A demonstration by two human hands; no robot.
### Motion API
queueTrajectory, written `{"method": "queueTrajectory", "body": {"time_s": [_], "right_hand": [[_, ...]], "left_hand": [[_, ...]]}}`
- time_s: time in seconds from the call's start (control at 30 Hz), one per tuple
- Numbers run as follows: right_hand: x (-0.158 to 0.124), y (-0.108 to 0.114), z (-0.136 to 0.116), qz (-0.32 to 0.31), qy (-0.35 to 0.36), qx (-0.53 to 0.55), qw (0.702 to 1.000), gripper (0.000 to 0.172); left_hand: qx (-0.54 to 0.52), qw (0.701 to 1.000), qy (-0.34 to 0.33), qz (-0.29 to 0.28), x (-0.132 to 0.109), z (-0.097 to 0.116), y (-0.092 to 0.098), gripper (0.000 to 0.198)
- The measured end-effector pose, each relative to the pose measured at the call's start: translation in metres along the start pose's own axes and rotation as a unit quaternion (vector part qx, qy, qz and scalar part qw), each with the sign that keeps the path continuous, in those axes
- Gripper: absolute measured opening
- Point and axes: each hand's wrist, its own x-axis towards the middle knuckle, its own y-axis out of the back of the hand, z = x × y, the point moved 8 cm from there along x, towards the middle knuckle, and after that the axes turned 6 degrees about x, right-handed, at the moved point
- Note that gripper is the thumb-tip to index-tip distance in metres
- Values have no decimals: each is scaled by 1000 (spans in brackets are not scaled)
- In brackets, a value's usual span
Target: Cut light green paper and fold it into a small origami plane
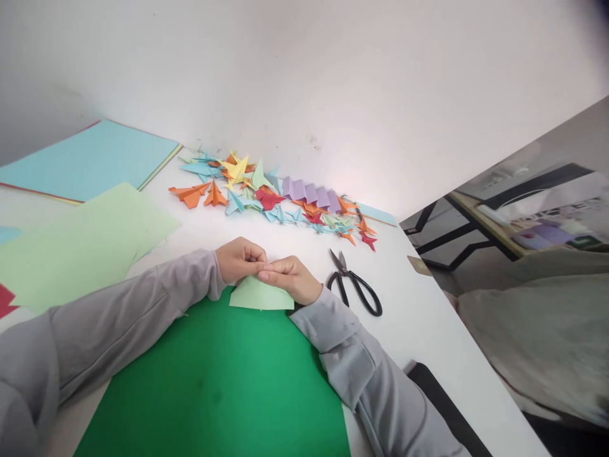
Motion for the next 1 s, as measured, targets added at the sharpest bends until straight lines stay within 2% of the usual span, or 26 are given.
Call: {"method": "queueTrajectory", "body": {"time_s": [0.23, 0.43, 0.57, 0.67, 0.83, 1.0], "right_hand": [[3, 3, 0, -26, 13, 58, 998, 48], [0, 13, 6, -5, 31, 110, 993, 43], [-2, 11, 6, 0, 8, 79, 997, 44], [-1, 10, -1, 8, 28, 49, 998, 46], [-1, 8, -1, -1, 23, 31, 999, 45], [-2, 12, 3, 18, 31, 55, 998, 50]], "left_hand": [[-53, 998, 14, -3, 0, 6, 2, 34], [-173, 979, 87, 66, -2, 3, 12, 39], [-122, 989, 72, 28, -3, 5, 7, 29], [-73, 996, 58, -14, -3, 4, 1, 23], [-54, 997, 56, 1, -2, 0, 5, 23], [-58, 996, 53, -37, -1, 2, 0, 25]]}}
